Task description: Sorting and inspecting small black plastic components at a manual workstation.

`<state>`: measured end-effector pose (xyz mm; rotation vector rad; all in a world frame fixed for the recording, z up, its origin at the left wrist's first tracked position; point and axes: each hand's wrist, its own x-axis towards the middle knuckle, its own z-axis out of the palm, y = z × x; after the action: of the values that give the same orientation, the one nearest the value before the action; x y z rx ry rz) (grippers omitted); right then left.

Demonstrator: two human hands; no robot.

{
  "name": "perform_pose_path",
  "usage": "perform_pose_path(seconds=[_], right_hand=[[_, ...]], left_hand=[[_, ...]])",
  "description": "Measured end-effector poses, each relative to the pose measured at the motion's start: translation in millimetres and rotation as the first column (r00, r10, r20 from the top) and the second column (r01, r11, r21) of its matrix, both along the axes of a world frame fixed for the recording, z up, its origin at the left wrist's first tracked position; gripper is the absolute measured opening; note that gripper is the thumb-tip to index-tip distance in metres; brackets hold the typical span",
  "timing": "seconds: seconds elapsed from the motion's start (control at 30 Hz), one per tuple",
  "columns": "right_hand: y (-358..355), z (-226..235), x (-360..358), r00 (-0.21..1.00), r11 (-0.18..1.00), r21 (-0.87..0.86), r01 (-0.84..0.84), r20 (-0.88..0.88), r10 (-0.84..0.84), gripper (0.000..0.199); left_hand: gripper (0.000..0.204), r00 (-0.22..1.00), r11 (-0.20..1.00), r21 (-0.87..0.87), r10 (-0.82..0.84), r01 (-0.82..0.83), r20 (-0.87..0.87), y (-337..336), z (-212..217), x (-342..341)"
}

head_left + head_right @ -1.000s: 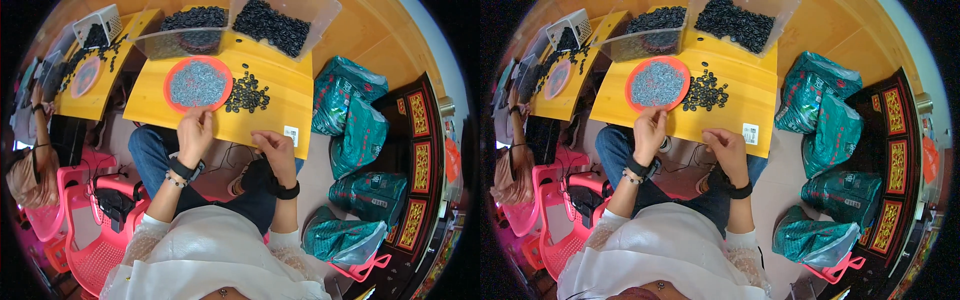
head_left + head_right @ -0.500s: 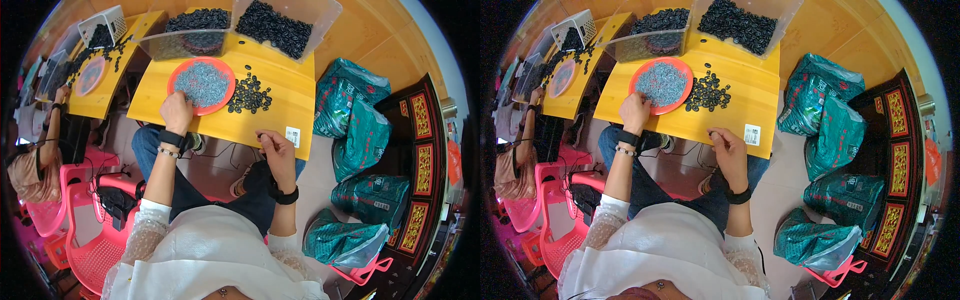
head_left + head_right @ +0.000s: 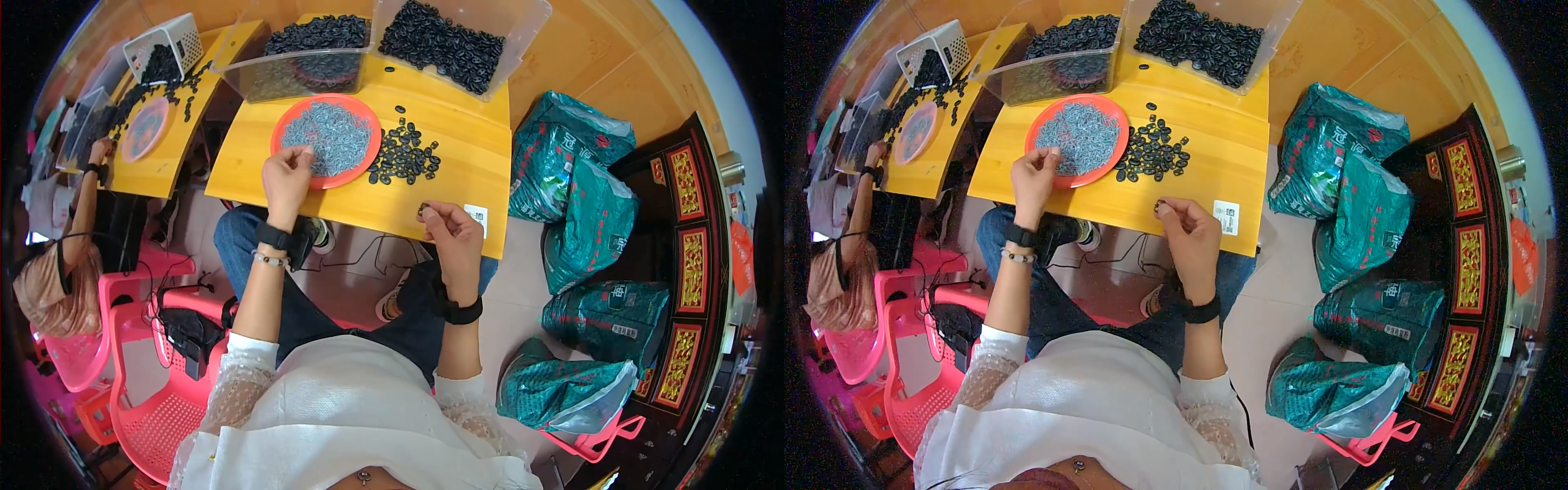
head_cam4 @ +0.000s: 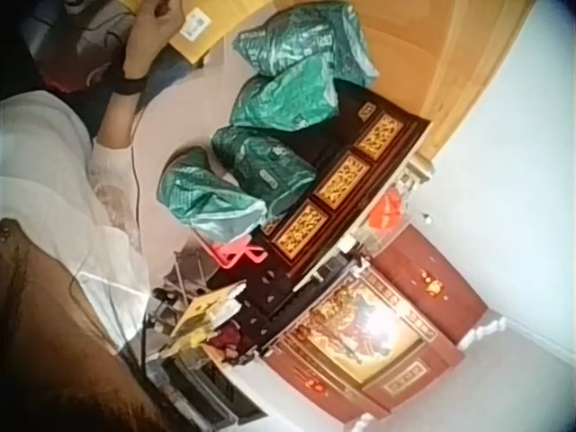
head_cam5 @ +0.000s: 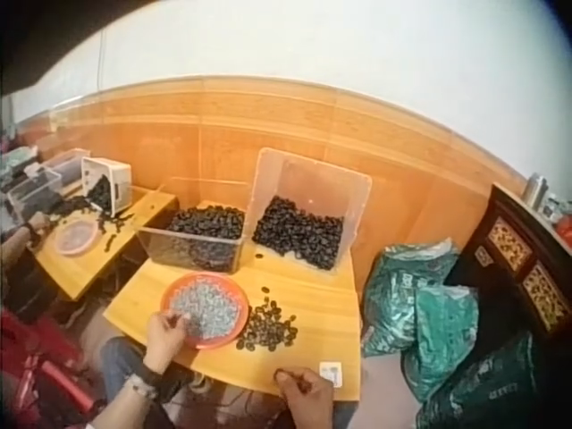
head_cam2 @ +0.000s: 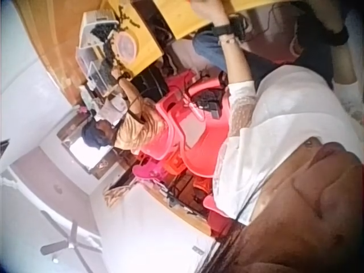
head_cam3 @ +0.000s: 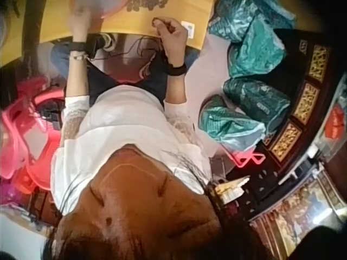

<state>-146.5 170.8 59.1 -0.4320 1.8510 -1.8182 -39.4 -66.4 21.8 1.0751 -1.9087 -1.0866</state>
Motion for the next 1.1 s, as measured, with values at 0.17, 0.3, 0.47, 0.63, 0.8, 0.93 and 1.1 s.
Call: perform_pose_path(seconds=[0.17, 0.3, 0.47, 0.63, 0.8, 0.93, 1.1], right_hand=[[-18.0, 11.1, 5.9, 0.998, 0.996, -0.065, -0.063, 0.022, 0.064, 0.017], [-28.6, 18.3, 13.3, 0.993, 0.985, -0.148, -0.086, 0.062, 0.096, 0.018], [-26.7, 24.8, 18.6, 0.997, 0.99, -0.122, -0.075, -0.03, 0.072, 0.016], [-21.5, 19.7, 18.8, 0.994, 0.995, -0.098, -0.031, -0.105, 0.021, 0.014], [-17.1, 17.0, 20.4, 0.99, 0.996, -0.086, -0.02, -0.142, 0.008, 0.015], [-15.2, 16.6, 21.8, 0.986, 0.998, -0.053, -0.017, -0.168, 0.008, 0.015], [-12.4, 18.5, 25.1, 0.982, 0.998, -0.063, -0.004, -0.191, -0.009, 0.014]], left_hand=[[0.018, 0.905, 0.887, 0.364, -0.123, 0.284, -0.407, 39.6, 24.2, -1.3], [0.018, 0.885, 0.834, 0.376, -0.25, 0.403, -0.392, 72.4, 41.3, 2.0], [0.019, 0.853, 0.839, 0.244, -0.396, 0.487, -0.34, 100.1, 54.6, 2.2], [0.02, 0.845, 0.826, 0.218, -0.461, 0.52, -0.271, 107.5, 51.9, 1.7], [0.021, 0.846, 0.831, 0.186, -0.485, 0.525, -0.221, 112.2, 52.7, 1.3], [0.021, 0.846, 0.829, 0.179, -0.499, 0.529, -0.189, 112.1, 51.7, 3.4], [0.02, 0.85, 0.835, 0.17, -0.501, 0.524, -0.162, 115.3, 55.6, 4.7]])
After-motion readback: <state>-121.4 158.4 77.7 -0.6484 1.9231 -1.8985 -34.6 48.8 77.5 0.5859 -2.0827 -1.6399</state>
